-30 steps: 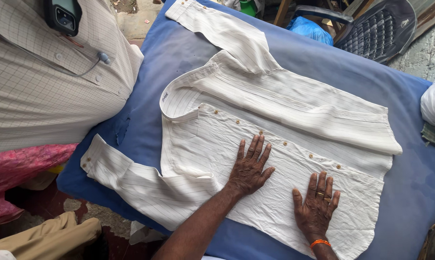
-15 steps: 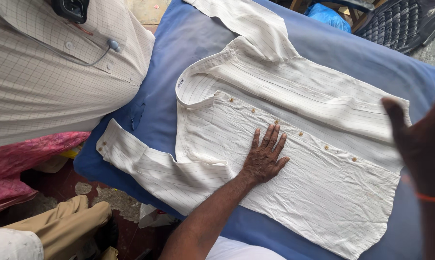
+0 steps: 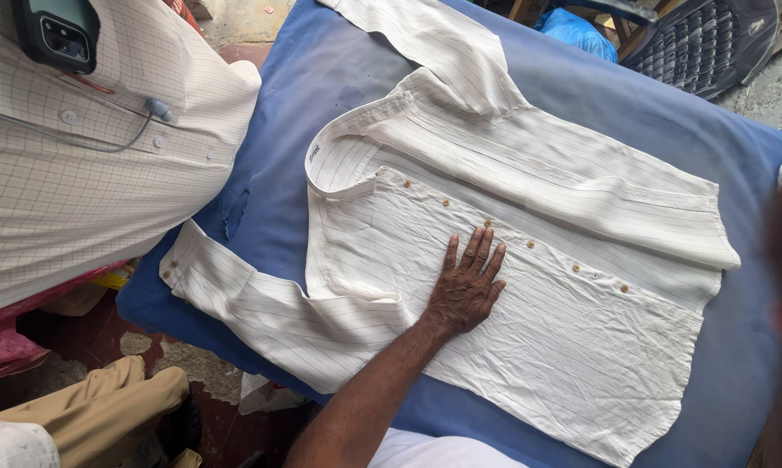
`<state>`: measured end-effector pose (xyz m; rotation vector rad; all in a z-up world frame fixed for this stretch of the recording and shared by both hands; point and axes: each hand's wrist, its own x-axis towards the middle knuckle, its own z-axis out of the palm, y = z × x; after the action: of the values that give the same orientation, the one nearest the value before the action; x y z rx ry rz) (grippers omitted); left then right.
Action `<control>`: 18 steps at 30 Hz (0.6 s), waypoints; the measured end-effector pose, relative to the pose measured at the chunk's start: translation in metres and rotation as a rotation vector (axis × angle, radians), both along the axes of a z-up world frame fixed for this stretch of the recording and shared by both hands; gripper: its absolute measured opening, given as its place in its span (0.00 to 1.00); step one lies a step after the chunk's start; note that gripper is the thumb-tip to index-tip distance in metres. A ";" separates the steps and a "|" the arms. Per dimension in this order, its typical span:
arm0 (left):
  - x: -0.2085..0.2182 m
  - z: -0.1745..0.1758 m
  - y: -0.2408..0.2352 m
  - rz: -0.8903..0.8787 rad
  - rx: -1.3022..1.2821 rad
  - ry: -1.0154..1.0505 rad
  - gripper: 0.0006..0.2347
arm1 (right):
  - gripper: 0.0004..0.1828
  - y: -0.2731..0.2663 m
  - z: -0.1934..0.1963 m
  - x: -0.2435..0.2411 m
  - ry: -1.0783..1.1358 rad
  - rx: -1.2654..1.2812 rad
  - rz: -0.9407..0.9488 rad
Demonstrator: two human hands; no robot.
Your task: The person smooths out a white shirt on a blue table by hand, pressing their palms across the fabric to flatten wrinkles.
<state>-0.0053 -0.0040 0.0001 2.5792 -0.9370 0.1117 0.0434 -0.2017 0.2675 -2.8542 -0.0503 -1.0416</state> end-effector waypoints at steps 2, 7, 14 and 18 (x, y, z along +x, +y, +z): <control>0.001 0.002 0.001 0.004 0.000 -0.018 0.27 | 0.42 0.020 -0.076 -0.061 0.072 0.162 -0.008; -0.002 0.010 0.006 -0.014 -0.003 0.024 0.26 | 0.42 0.047 -0.214 -0.160 0.611 0.223 -0.162; 0.003 0.013 0.004 -0.028 -0.024 0.011 0.26 | 0.40 0.059 -0.176 -0.160 0.327 0.233 0.020; -0.002 0.013 0.005 -0.010 0.028 -0.023 0.26 | 0.40 0.059 -0.223 -0.165 0.469 0.192 -0.138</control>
<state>-0.0069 0.0015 0.0132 2.6039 -0.9663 0.1259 -0.1213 -0.1424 0.0442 -2.8694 0.2703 -0.3460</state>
